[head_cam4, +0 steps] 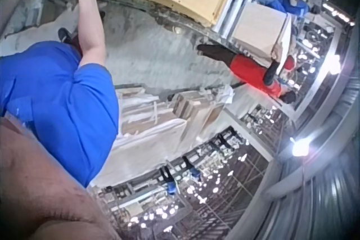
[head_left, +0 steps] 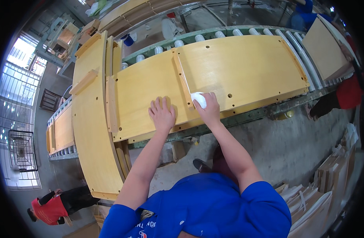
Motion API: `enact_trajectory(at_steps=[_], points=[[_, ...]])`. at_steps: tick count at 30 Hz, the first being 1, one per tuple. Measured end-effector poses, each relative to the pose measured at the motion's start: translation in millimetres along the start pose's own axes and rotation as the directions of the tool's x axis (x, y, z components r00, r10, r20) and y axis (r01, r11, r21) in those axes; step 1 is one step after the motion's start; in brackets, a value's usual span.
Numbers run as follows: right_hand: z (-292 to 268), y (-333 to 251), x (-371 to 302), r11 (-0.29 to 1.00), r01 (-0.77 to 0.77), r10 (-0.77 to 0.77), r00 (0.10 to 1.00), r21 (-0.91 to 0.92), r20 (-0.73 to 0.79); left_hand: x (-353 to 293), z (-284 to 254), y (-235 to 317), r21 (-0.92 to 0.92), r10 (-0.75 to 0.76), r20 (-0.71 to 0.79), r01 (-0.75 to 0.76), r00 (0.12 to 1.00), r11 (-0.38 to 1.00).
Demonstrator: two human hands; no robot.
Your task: The person wipes the surface of several light-colored wooden panels using a white cloth. They move along a roller conveyor, cleaning each panel individually and occasionally picking up additional cloths from the floor.
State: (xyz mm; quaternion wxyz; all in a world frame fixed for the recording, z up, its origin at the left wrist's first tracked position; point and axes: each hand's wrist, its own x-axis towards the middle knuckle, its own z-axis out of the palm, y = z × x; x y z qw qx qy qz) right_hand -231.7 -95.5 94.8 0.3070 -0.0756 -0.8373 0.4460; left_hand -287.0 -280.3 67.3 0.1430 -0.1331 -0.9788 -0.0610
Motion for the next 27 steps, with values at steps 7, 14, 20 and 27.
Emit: enact_trajectory(at_steps=[7, 14, 20, 27], points=[[-31.5, 13.5, -10.7, 0.736, -0.424, 0.357, 0.905, 0.528, 0.23, 7.5, -0.2, -1.3, 0.024, 0.075, 0.043, -0.076, 0.996, 0.997], [-17.7, 48.6, 87.5, 0.024, -0.675, 0.507, 0.644, 0.737, 0.573, 7.7, -9.8, -3.0, -0.014, 0.054, 0.044, -0.053, 0.998, 0.998], [50.7, 83.8, 191.3, 0.696, -0.419, 0.395, 0.902, 0.583, 0.177, 17.9, -13.1, 5.3, -0.093, 0.032, 0.061, -0.027, 0.998, 0.995], [97.8, 69.4, 234.5, 0.952, -0.22, 0.171, 0.959, 0.212, 0.228, 14.2, -19.6, -1.8, -0.1, -0.013, 0.066, 0.02, 0.998, 0.995]])
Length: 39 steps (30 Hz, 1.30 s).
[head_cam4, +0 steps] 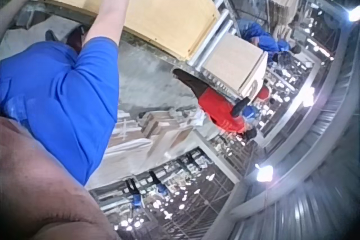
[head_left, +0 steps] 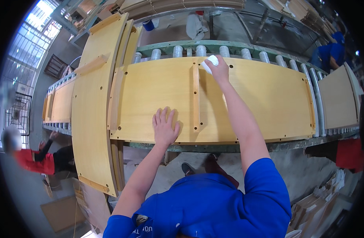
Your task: The person wipes the surface of several light-colored wooden panels using a white cloth. They move along a roller conveyor, cleaning each panel individually and occasionally picking up additional cloths from the floor.
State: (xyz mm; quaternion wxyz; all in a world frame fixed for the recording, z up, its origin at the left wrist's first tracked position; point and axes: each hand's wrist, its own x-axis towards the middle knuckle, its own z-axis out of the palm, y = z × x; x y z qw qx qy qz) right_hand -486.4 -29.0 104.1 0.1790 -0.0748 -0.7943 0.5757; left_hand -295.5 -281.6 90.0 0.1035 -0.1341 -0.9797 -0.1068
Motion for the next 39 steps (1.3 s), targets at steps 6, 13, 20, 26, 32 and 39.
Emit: enact_trajectory(at_steps=[6, 13, 20, 26, 32, 39], points=[[5.7, -0.8, 13.4, 0.968, 0.093, -0.07, 0.992, -0.234, 0.103, 0.9, 0.9, -0.2, -0.013, -0.005, -0.028, 0.005, 1.0, 1.0], [6.9, -0.4, 15.8, 0.935, 0.166, -0.137, 0.984, -0.312, 0.11, 1.5, -0.1, -0.3, -0.023, 0.006, -0.04, -0.007, 0.999, 1.0], [-1.3, -6.0, -8.8, 0.954, 0.153, -0.124, 0.985, -0.258, 0.122, -0.7, 1.0, -1.8, -0.01, 0.016, -0.054, -0.017, 0.998, 1.0], [-18.5, -7.3, -54.4, 0.964, 0.098, -0.055, 0.983, -0.248, 0.173, -4.1, 5.4, -5.1, -0.008, 0.023, -0.064, -0.023, 0.998, 1.0], [-39.1, -10.1, -111.7, 0.976, 0.077, -0.035, 0.979, -0.205, 0.203, -4.8, 7.6, -3.8, 0.011, 0.039, -0.082, -0.039, 0.996, 0.999], [-58.5, -24.7, -172.3, 0.983, 0.06, -0.014, 0.967, -0.172, 0.254, -7.1, 11.1, -7.0, 0.005, 0.04, -0.099, -0.039, 0.994, 0.999]])
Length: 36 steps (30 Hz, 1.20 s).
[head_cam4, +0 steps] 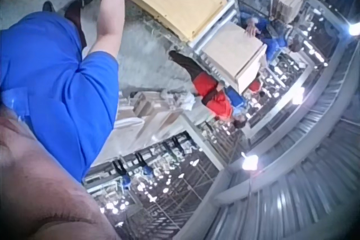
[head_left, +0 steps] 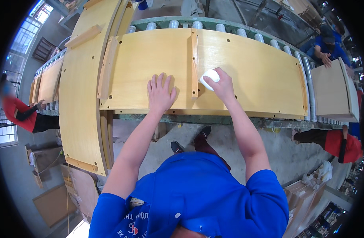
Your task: The person wipes the surface of several light-colored wooden panels using a white cloth. They move along a roller conveyor, cleaning each panel individually and occasionally picking up additional cloths from the floor.
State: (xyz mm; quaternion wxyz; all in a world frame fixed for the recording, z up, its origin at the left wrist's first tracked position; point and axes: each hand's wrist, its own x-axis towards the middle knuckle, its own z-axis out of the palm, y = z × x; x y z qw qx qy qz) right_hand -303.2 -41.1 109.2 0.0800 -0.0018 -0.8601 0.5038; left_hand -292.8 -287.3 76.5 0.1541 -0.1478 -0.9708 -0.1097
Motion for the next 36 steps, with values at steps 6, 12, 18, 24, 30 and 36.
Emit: enact_trajectory(at_steps=[6, 12, 18, 24, 30, 36], points=[[-2.4, -5.0, -31.7, 0.999, 0.021, -0.02, 0.999, -0.033, 0.025, -2.9, 1.6, -0.7, 0.043, -0.011, 0.019, 0.01, 1.0, 0.999], [-1.6, -3.4, -37.2, 0.997, 0.042, -0.042, 0.999, -0.071, 0.007, -1.9, 0.1, 2.0, 0.031, -0.028, 0.054, 0.027, 0.998, 0.999], [-9.4, -9.1, -47.1, 0.997, 0.012, -0.009, 0.999, -0.075, 0.036, -0.2, 2.4, 6.0, 0.037, -0.039, 0.061, 0.037, 0.997, 0.999], [-15.2, -19.0, -68.7, 0.995, -0.058, 0.069, 0.986, -0.076, 0.15, 0.4, 0.7, 3.2, 0.061, -0.088, 0.112, 0.082, 0.99, 0.995], [-40.4, 15.1, -62.4, 0.248, -0.548, 0.373, 0.815, 0.799, 0.443, -0.1, 2.0, 8.5, -0.015, -0.106, 0.07, 0.107, 0.992, 0.994], [-51.2, -31.3, 4.9, -0.025, -0.597, 0.02, 0.802, 0.802, 0.597, -8.2, -0.9, 28.3, -0.153, -0.123, -0.072, 0.111, 0.99, 0.982]])
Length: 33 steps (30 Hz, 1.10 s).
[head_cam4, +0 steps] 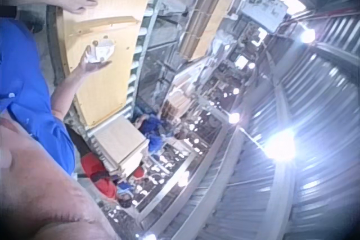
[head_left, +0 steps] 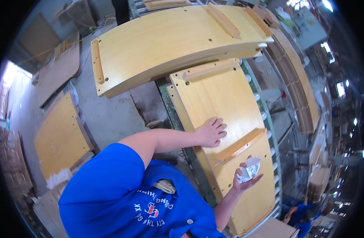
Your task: The person wipes the surface of several light-colored wooden panels using a white cloth. They move along a roller conveyor, cleaning each panel individually and occasionally picking up additional cloths from the floor.
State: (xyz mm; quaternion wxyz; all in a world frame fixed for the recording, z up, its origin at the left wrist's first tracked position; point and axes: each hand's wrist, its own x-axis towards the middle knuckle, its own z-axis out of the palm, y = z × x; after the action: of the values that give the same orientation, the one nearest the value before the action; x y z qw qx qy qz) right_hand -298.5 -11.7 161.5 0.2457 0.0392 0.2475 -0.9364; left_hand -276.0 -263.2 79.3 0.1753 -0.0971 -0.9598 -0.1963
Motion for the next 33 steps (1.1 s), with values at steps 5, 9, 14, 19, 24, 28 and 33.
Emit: enact_trajectory(at_steps=[5, 9, 14, 19, 24, 28, 33], points=[[31.3, -9.1, 84.4, 0.948, -0.113, 0.184, 0.957, -0.296, 0.224, 2.4, 9.1, 27.8, -0.074, -0.016, 0.023, 0.018, 1.0, 0.997], [69.9, 24.4, 156.9, 0.785, -0.126, 0.176, 0.984, -0.607, 0.024, 5.9, 18.9, 42.1, -0.067, -0.004, 0.022, 0.005, 1.0, 0.998], [151.5, 101.7, 204.8, 0.398, 0.088, 0.135, 0.979, -0.913, 0.153, 5.3, 21.1, 27.0, -0.068, 0.123, 0.15, -0.114, 0.981, 0.991], [185.0, 141.7, 234.1, 0.277, 0.174, 0.278, 0.927, -0.945, 0.252, 14.0, 15.6, 0.5, -0.119, 0.256, 0.319, -0.229, 0.913, 0.966], [147.0, 146.4, 241.7, 0.775, -0.503, 0.552, 0.834, -0.383, 0.022, 16.7, 15.4, -1.0, -0.154, 0.244, 0.341, -0.203, 0.908, 0.967], [115.6, 170.6, 211.4, 0.747, -0.657, 0.629, 0.748, 0.101, 0.212, 13.4, 36.7, -3.5, -0.288, 0.194, 0.218, -0.127, 0.956, 0.949], [58.6, 168.2, 185.8, 0.746, -0.631, 0.592, 0.774, 0.212, 0.223, 3.4, 34.5, -0.5, -0.937, -0.108, 0.285, 0.301, 0.952, 0.178]])
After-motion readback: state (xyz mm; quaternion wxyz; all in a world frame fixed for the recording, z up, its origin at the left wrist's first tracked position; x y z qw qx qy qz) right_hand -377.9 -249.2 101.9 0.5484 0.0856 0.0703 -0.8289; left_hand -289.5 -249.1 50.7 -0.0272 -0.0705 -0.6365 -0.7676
